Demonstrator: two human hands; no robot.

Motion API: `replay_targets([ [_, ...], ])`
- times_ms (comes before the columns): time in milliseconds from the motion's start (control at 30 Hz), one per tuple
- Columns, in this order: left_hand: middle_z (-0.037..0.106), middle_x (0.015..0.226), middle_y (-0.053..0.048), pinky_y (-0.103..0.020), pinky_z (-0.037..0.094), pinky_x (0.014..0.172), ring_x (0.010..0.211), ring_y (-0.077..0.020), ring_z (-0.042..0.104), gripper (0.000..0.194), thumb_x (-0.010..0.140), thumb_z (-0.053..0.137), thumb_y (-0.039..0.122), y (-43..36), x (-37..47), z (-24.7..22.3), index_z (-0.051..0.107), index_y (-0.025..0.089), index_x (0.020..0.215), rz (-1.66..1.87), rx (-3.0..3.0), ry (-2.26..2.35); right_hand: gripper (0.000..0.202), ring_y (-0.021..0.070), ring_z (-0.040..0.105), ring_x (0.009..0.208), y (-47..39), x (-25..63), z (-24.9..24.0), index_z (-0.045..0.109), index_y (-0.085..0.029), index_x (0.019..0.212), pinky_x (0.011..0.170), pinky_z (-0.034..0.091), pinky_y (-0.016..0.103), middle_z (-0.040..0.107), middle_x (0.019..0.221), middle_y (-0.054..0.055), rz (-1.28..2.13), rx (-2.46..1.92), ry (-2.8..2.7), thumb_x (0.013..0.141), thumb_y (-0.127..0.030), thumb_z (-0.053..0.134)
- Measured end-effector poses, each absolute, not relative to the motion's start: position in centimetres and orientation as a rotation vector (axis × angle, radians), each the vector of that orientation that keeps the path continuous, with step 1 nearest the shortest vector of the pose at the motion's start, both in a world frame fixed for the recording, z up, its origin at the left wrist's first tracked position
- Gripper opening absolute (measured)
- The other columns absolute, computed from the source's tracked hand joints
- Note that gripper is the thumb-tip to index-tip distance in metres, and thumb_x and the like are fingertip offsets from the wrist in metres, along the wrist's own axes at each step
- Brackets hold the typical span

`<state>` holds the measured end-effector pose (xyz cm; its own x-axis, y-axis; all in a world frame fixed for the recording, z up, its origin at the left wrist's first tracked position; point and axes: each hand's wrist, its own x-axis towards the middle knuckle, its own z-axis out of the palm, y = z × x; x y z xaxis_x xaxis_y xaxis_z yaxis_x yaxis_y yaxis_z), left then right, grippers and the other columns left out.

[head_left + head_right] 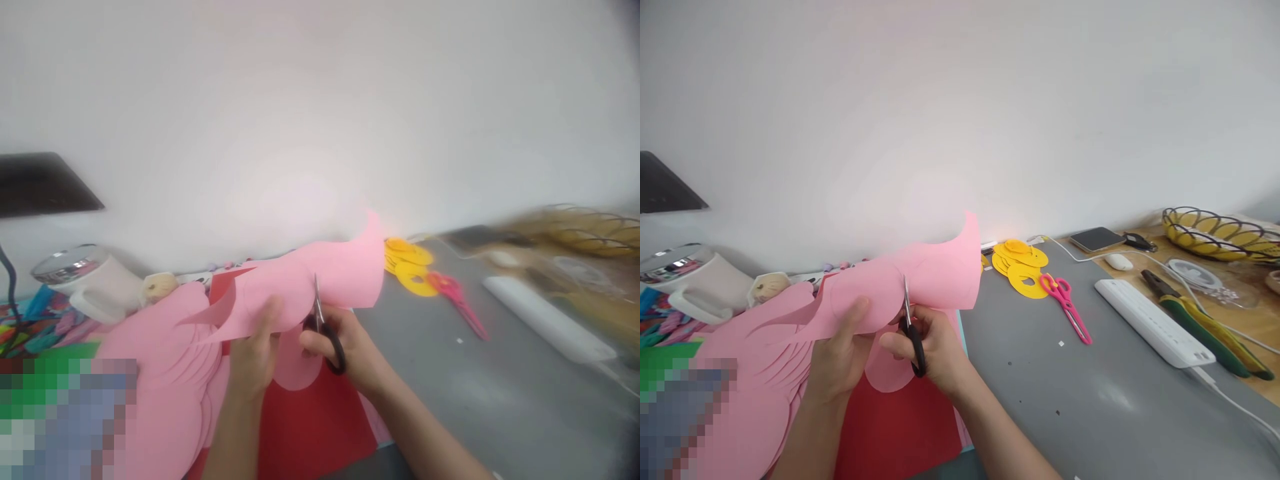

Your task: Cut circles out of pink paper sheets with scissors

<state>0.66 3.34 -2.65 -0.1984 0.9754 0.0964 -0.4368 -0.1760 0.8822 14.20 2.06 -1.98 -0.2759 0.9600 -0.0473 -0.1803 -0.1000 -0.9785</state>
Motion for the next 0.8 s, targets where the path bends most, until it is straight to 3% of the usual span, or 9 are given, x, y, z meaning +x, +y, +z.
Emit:
replay_targets([
  [400, 0.073, 0.110, -0.003, -0.038, 0.053, 0.094, 0.114, -0.0273, 0.062, 0.055, 0.072, 0.078, 0.033, 3.4, 0.7, -2.7, 0.062, 0.030, 0.124, 1.601, 0.862, 0.873, 0.038, 0.0107, 0.046, 0.056, 1.9, 14.0, -1.9, 0.054, -0.017, 0.065, 0.055, 0.043, 0.024, 0.047, 0.057, -0.005, 1.555, -1.007, -1.194, 0.061, -0.043, 0.082],
  [633, 0.066, 0.126, -0.006, -0.043, 0.044, 0.106, 0.128, -0.0282, 0.052, 0.069, 0.068, 0.083, 0.029, 3.3, 1.9, -3.2, 0.055, 0.029, 0.131, 1.793, 0.846, 1.009, 0.036, 0.0099, 0.040, 0.054, 1.8, 13.3, -2.9, 0.053, -0.018, 0.071, 0.051, 0.036, 0.023, 0.046, 0.057, -0.006, 1.436, -0.977, -1.265, 0.066, -0.041, 0.080],
  [800, 0.072, 0.113, -0.005, -0.038, 0.054, 0.093, 0.115, -0.0274, 0.062, 0.060, 0.068, 0.083, 0.029, 3.1, 1.9, -2.9, 0.061, 0.029, 0.124, 1.724, 0.787, 0.948, 0.039, 0.0096, 0.037, 0.053, 1.8, 13.2, -3.0, 0.049, -0.019, 0.069, 0.048, 0.034, 0.022, 0.043, 0.057, -0.006, 1.412, -0.943, -1.293, 0.066, -0.041, 0.081],
])
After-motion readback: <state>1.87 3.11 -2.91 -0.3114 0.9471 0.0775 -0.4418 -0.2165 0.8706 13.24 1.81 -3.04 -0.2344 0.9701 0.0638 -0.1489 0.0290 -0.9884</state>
